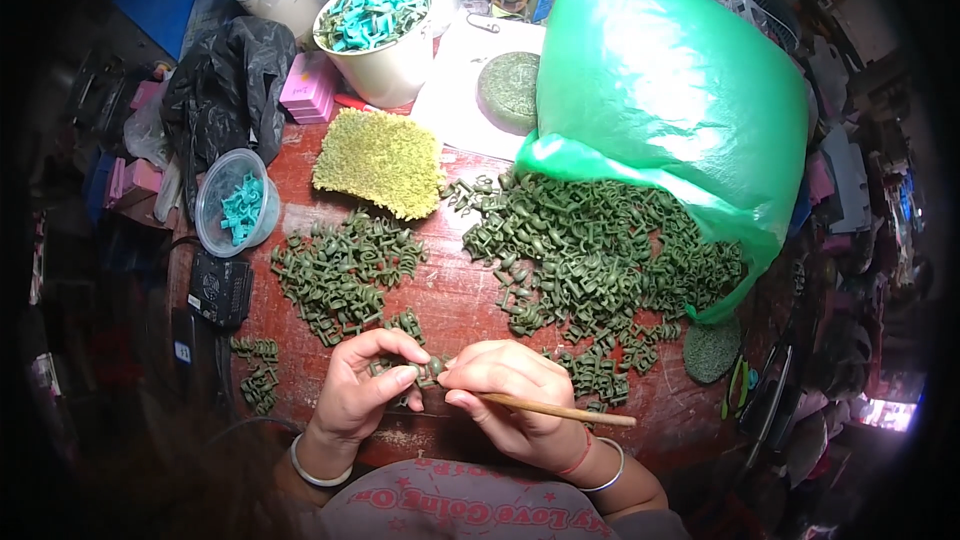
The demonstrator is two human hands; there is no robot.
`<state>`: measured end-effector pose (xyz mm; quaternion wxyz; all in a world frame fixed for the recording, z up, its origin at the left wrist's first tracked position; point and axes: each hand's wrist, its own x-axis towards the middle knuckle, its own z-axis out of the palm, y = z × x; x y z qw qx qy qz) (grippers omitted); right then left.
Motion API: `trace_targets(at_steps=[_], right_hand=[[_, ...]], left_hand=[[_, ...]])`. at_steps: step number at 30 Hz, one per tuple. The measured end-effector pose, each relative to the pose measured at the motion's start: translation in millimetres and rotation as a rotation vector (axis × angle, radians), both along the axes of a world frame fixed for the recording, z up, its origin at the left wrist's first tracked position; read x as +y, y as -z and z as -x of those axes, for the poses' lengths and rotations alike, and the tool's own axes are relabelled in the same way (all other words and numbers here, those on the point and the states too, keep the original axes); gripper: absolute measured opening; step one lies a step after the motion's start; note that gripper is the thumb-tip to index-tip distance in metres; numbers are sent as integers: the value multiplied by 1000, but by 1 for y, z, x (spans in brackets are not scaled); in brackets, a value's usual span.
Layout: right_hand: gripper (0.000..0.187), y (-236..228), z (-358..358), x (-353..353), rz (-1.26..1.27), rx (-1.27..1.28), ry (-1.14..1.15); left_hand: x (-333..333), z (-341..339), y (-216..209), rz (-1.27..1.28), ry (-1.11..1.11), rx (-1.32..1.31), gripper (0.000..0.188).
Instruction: The person uses a thin wooden tool to pick up and arrange green wax leaf components on a central piece.
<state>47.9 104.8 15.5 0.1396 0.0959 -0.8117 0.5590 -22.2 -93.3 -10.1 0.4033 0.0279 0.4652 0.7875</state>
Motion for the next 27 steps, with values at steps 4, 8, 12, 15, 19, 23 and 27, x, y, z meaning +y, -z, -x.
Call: trace_targets(at_steps=[4, 8, 12, 15, 19, 23, 27], right_hand=[[15, -1, 0, -1, -16, -7, 5], [13, -4, -1, 1, -2, 9, 65], [12, -2, -4, 4, 144, -48, 80], [13, -4, -1, 7, 103, -68, 28], [14, -7, -2, 9, 97, -98, -2], [14, -6, -1, 8, 10, -62, -10], [14, -3, -2, 7, 81, -83, 17]], left_hand=[[0, 0, -1, 6, 6, 22, 16], [1, 1, -1, -3, 23, 9, 15], [2, 0, 0, -29, -14, 1, 14], [2, 1, -1, -42, -16, 8, 14], [3, 1, -1, -46, 4, 4, 14], [0, 1, 1, -43, 11, -39, 14], [-1, 1, 3, -18, 18, -67, 19]])
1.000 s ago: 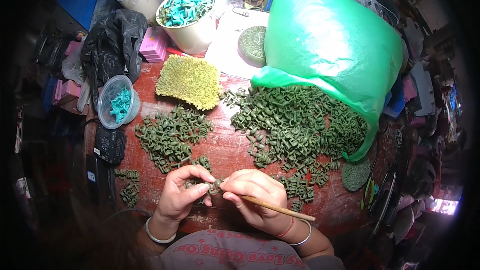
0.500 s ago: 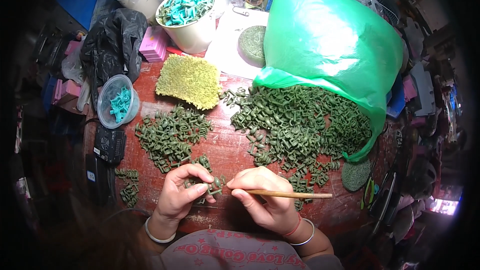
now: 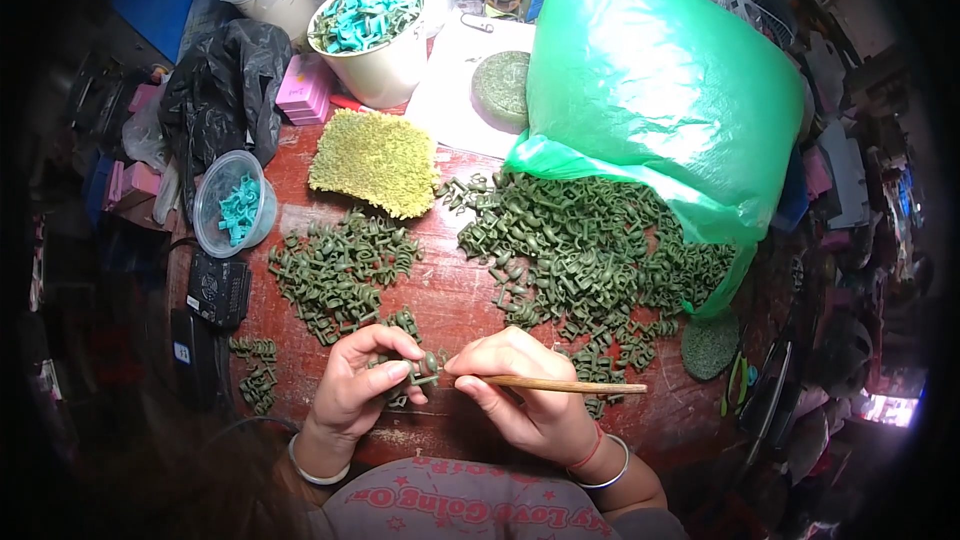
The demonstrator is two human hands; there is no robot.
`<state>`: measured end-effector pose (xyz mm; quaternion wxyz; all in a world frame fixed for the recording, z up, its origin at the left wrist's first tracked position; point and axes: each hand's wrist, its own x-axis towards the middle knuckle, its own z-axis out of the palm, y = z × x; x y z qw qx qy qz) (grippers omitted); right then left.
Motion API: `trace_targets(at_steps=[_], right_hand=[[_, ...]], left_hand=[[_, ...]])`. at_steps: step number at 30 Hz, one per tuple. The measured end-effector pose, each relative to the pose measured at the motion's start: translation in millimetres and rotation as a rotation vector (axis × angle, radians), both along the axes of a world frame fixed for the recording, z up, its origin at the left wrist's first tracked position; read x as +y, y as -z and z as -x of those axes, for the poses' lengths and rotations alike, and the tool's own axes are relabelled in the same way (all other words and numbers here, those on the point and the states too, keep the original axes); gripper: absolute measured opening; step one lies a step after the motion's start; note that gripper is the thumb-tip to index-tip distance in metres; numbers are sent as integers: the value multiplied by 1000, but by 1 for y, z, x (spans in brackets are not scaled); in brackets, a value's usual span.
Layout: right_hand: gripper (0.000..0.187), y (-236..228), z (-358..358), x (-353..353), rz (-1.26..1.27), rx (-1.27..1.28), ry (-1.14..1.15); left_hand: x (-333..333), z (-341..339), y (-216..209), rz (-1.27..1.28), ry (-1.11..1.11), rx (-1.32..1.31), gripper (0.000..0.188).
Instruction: The person uses a thin wooden tool to pick up and arrange green wax leaf components on a central piece.
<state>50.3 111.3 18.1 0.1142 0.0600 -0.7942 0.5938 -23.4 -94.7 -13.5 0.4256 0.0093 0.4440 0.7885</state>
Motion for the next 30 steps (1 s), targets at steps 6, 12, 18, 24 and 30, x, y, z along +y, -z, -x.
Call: trace_targets(at_steps=[6, 12, 18, 24, 30], right_hand=[[13, -3, -2, 0, -18, -5, 12], [14, -4, -2, -4, -38, 5, 33], [15, -7, -3, -5, -98, 18, 48], [14, -4, -2, -4, -47, 11, 33], [13, -8, -1, 0, -128, 23, 4]], left_hand=[[1, 1, -1, -136, -14, -84, 36], [4, -3, -3, -45, -16, 21, 50], [7, -3, -3, 7, 31, 143, 51], [4, -4, -6, 66, 28, 139, 50], [5, -5, -13, 82, 82, 160, 48]])
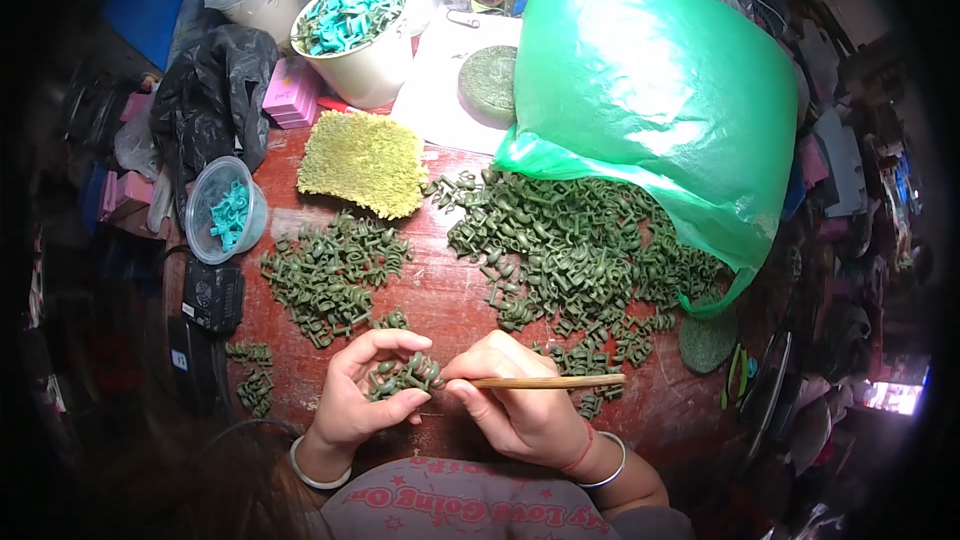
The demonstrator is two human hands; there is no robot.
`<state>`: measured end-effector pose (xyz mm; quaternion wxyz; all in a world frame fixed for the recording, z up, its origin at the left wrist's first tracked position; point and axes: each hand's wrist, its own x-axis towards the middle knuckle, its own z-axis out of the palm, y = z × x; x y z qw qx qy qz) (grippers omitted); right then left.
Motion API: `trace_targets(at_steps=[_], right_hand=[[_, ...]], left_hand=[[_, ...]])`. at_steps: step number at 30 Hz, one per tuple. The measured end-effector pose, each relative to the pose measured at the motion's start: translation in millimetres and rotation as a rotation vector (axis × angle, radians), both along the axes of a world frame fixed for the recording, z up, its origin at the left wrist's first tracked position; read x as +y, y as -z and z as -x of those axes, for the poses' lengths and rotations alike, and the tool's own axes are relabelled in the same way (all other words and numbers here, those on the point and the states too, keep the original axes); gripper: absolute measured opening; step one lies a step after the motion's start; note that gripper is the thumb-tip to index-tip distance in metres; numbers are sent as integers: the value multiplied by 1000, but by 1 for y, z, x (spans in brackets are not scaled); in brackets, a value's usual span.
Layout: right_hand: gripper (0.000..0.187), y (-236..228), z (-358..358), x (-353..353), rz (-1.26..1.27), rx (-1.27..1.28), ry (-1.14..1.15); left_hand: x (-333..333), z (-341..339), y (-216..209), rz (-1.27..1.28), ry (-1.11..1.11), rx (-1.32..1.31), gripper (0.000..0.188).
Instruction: The person uses a thin wooden tool to pick up and arrange green wax leaf components on a central piece.
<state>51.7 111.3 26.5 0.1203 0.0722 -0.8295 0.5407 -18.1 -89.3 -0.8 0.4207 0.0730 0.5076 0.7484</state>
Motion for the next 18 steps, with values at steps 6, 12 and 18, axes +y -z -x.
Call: trace_targets(at_steps=[6, 12, 18], right_hand=[[11, 3, 3, -1, 47, -12, -92], [8, 4, 2, 0, 61, -33, -110], [9, 6, 1, -2, 77, -37, -109]], left_hand=[[0, 0, 0, 45, 29, 85, 47], [2, 3, 4, 42, 61, 254, 44], [0, 4, 6, 41, 95, 312, 43]])
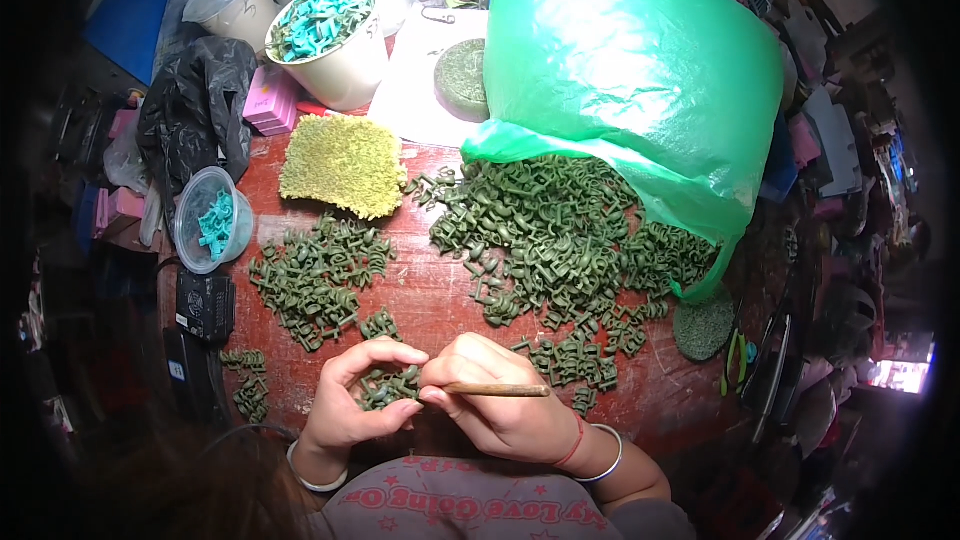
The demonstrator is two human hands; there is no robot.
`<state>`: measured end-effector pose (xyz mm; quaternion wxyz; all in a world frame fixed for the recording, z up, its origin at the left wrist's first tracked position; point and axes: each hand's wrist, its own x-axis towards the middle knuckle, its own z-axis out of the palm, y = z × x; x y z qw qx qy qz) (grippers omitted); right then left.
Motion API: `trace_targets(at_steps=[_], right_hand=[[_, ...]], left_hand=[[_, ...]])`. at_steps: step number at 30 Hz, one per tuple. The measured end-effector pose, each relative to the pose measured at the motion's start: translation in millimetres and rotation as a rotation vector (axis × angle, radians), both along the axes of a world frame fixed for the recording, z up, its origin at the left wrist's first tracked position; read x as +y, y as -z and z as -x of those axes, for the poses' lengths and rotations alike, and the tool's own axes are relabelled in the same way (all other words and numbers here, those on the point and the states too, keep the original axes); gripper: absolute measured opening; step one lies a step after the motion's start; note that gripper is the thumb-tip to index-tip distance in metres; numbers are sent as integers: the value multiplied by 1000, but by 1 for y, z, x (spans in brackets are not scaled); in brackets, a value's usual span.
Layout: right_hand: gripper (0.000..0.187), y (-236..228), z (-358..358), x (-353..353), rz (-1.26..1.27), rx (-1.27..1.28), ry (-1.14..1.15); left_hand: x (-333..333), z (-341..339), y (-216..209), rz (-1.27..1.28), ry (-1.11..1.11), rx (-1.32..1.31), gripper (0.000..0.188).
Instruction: The person uses a thin wooden tool to pick up and arrange green wax leaf components on a central piece.
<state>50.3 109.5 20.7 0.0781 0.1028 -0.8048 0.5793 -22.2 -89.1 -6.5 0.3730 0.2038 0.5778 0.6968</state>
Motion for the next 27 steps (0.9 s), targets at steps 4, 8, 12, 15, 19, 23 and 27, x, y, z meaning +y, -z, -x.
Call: trace_targets(at_steps=[4, 8, 12, 15, 19, 23, 27], right_hand=[[9, 1, -1, -1, 20, -9, 1], [7, 0, -1, 0, -17, -2, 15], [6, -1, 0, 0, -29, -4, 19], [6, -2, 0, 1, -29, -1, 19], [6, 0, -1, 1, -13, -17, -1], [6, -2, -1, 2, -23, -21, 15], [7, -5, 0, 2, 19, 8, 37]], left_hand=[[0, 0, -2, 5, -1, -33, 43], [1, 1, -2, -12, 20, 3, 44], [0, 0, -2, 8, 3, -63, 44], [0, -1, -6, 26, -9, -131, 44], [0, -2, -5, 48, -24, -168, 44], [-2, -1, -5, 23, 1, -191, 45], [-2, 0, -6, 7, 23, -341, 44]])
